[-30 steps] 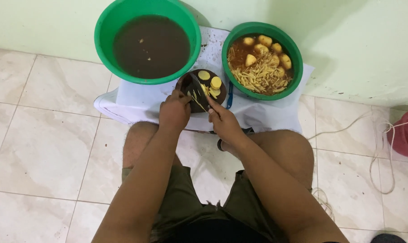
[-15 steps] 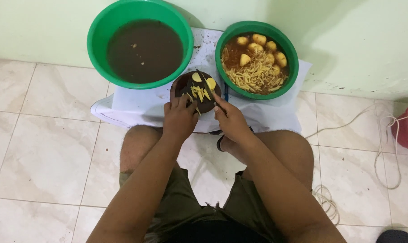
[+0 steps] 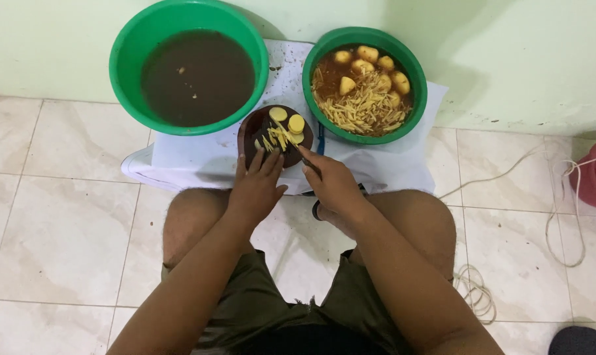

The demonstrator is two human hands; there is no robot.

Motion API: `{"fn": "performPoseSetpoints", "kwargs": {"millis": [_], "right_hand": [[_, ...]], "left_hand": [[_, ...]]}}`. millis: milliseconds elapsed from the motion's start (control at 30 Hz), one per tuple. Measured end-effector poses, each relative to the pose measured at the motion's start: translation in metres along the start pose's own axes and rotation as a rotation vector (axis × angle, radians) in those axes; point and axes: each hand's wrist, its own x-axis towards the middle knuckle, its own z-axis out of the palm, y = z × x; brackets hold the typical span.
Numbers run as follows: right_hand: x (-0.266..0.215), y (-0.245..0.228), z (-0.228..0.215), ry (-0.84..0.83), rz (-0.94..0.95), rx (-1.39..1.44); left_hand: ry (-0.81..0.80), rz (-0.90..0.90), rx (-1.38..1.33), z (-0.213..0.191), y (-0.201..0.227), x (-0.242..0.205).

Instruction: Slicing yellow fruit into thin strips using a knife and placing them on a small plate.

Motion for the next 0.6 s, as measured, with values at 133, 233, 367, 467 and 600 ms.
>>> {"fn": "performPoseSetpoints", "kwargs": {"millis": [133, 233, 367, 467, 600], "right_hand": [[-0.008, -0.008, -0.004, -0.019, -0.027, -0.125], [-0.009, -0.01, -0.006, 0.027, -0.001, -0.181], [-0.003, 0.014, 0.001, 0.05, -0.019, -0.205], [0.002, 0.024, 0.003, 0.031, -0.009, -0.224], [0.005, 0.023, 0.005, 0.044, -0.011, -0.16]], "left_hand": [[-0.047, -0.008, 0.001, 0.0, 0.001, 0.006], [-0.028, -0.063, -0.081, 0.001, 0.001, 0.008], [0.409, 0.04, -0.012, 0.02, -0.008, -0.003], [0.309, 0.092, 0.039, 0.024, -0.011, -0.002], [0.261, 0.153, 0.033, 0.018, -0.007, 0.004]]}}
